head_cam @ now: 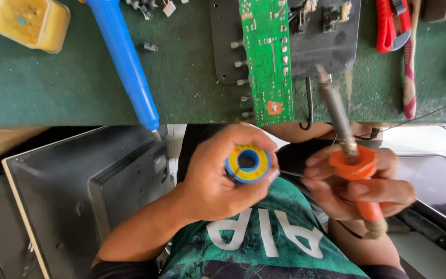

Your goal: The person is soldering a green circuit board using a soldering iron and solder wire. They also use a blue desoldering pump to remove solder from the board. The task involves precise hand movements to apply heat and solder to specific points on the board.

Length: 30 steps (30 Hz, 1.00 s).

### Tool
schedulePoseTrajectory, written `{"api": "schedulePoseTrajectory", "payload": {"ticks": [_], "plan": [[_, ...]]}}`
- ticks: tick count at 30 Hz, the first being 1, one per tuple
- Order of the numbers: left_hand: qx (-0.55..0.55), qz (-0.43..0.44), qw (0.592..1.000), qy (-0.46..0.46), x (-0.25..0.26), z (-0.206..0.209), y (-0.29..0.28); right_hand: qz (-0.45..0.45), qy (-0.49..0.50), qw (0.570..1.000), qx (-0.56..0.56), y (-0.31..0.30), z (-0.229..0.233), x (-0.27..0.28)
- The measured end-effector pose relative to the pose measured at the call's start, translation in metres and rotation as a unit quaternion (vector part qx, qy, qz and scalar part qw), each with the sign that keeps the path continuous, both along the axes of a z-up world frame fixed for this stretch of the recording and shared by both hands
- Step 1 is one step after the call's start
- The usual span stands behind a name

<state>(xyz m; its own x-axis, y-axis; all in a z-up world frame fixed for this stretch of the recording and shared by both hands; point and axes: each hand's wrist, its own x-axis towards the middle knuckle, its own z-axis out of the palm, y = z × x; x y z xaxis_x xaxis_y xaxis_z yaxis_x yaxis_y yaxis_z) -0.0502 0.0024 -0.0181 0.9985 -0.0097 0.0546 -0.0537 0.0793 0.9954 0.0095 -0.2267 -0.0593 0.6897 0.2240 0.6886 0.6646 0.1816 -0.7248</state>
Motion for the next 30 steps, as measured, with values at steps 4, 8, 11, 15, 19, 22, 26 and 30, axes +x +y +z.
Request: {"api": "schedulePoseTrajectory", "payload": {"ticks": [4, 8, 11, 15, 19, 22, 26, 30], "plan": [[0.06, 0.156, 0.983, -0.072, 0.019, -0.009, 0.01, -0.039, -0.036, 0.998, -0.026, -0.032, -0.002, 0.012], [0.091, 0.157, 0.975, -0.13, 0.036, -0.02, 0.015, -0.056, -0.139, 0.988, -0.034, -0.092, 0.006, 0.006], [0.106, 0.12, 0.968, -0.192, 0.043, -0.032, 0.017, 0.104, 0.621, 0.775, -0.055, -0.13, 0.021, -0.008], [0.135, 0.091, 0.97, -0.182, 0.039, -0.045, 0.022, -0.073, -0.068, 0.986, -0.133, -0.07, -0.009, -0.011], [0.112, 0.066, 0.976, -0.173, 0.037, -0.047, 0.024, -0.028, -0.07, 0.981, -0.178, -0.079, -0.017, -0.015], [0.128, 0.026, 0.976, -0.172, 0.036, -0.054, 0.026, -0.004, -0.112, 0.973, -0.201, -0.071, -0.013, -0.006], [0.133, 0.019, 0.976, -0.173, 0.035, -0.059, 0.024, -0.012, -0.126, 0.972, -0.198, -0.062, -0.013, -0.002], [0.136, 0.02, 0.973, -0.184, 0.035, -0.06, 0.025, -0.009, -0.124, 0.973, -0.193, -0.056, -0.012, -0.001]]}}
